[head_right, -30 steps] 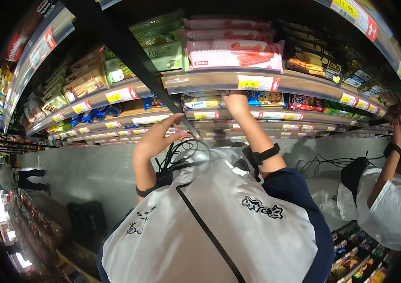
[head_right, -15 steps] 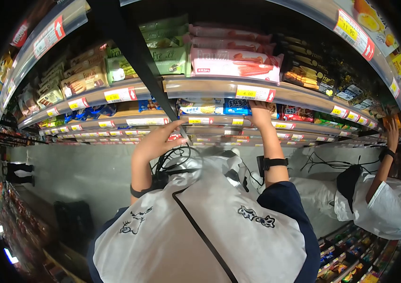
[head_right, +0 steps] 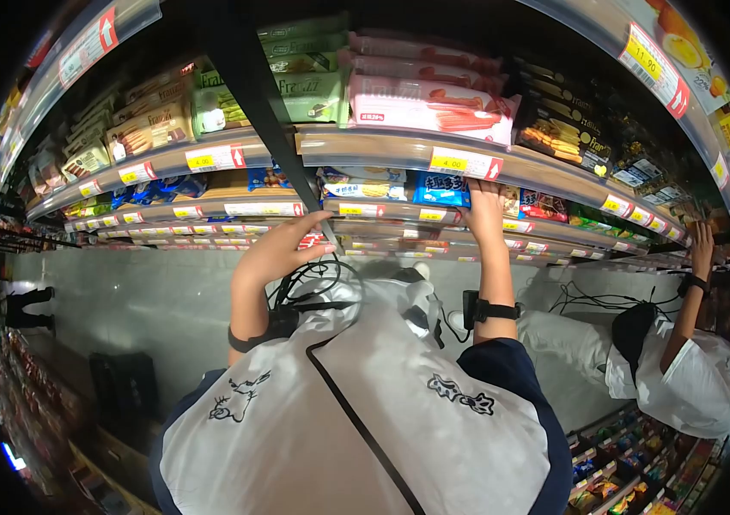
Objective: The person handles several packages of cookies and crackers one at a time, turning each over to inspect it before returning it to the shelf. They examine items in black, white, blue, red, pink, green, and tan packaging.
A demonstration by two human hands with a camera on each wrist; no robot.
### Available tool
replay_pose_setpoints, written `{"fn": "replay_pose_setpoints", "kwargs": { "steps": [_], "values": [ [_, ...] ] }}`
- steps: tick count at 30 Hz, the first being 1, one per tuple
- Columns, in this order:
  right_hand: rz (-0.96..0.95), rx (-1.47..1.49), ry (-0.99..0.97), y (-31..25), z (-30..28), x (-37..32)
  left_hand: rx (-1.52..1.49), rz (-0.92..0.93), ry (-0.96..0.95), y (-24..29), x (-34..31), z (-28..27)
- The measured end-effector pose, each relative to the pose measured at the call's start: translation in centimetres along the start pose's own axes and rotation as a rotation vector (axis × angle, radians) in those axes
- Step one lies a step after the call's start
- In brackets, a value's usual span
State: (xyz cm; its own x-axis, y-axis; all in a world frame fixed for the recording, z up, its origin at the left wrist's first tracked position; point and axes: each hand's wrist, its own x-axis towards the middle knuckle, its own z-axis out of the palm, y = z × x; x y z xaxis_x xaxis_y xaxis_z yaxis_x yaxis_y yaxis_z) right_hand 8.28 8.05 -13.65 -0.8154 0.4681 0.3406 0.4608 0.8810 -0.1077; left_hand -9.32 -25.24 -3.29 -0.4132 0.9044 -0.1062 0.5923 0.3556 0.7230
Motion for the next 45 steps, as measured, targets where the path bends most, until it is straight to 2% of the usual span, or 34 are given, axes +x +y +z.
{"fn": "replay_pose_setpoints", "kwargs": {
  "steps": [6,9,11,14,17,20,23,24,27,28,31,32,35,39,41,45],
  "values": [
    [0.033,-0.092,0.077,-1.6,-3.0,-0.9,0.026,-0.028,-0.061,-0.1,0.4,0.2],
    [0.023,0.145,-0.058,-3.7,-6.2,-1.6,0.029,-0.009,-0.05,0.1,0.5,0.2],
    [-0.078,0.272,-0.082,-5.0,-7.4,-2.0,0.039,0.031,-0.009,-0.4,0.5,0.7],
    [-0.205,0.428,-0.11,-8.1,-9.3,-2.3,-0.061,-0.165,-0.14,1.5,0.9,-0.5],
    [-0.306,0.488,-0.068,-11.5,-11.7,-2.4,-0.18,-0.247,-0.162,1.7,1.2,-0.5],
    [-0.365,0.422,0.007,-14.3,-14.2,-2.4,-0.474,0.104,-0.101,1.2,0.9,-0.4],
    [-0.477,0.294,0.298,-15.3,-14.4,-3.1,-0.577,0.25,0.0,2.5,-0.2,-1.2],
    [-0.46,0.205,0.388,-15.6,-14.4,-3.6,-0.596,0.282,0.052,2.8,-0.6,-1.6],
    [-0.549,-0.061,0.864,-15.7,-14.2,-3.1,-0.541,0.298,0.15,4.3,-2.4,-2.6],
    [-0.541,-0.046,0.977,-15.7,-14.6,-2.5,-0.517,0.389,0.262,4.8,-2.9,-2.6],
    [-0.354,-0.207,1.235,-14.1,-15.6,-1.2,-0.51,0.679,0.331,3.4,-2.7,-3.2],
    [-0.286,-0.112,1.207,-13.9,-16.1,-1.4,-0.539,0.733,0.382,3.5,-2.8,-3.3],
    [-0.233,0.257,1.089,-13.6,-17.0,-2.2,-0.62,0.697,0.568,4.4,-4.1,-3.4],
    [-0.255,0.667,0.911,-14.1,-17.6,-2.6,-0.364,0.807,0.694,5.0,-4.4,-3.9],
    [-0.291,0.706,0.876,-16.1,-17.5,-2.3,-0.271,0.819,0.754,4.9,-4.1,-4.0],
    [-0.262,0.674,0.871,-16.0,-17.1,-3.1,-0.119,0.769,0.954,5.1,-4.0,-3.7]
  ]
}}
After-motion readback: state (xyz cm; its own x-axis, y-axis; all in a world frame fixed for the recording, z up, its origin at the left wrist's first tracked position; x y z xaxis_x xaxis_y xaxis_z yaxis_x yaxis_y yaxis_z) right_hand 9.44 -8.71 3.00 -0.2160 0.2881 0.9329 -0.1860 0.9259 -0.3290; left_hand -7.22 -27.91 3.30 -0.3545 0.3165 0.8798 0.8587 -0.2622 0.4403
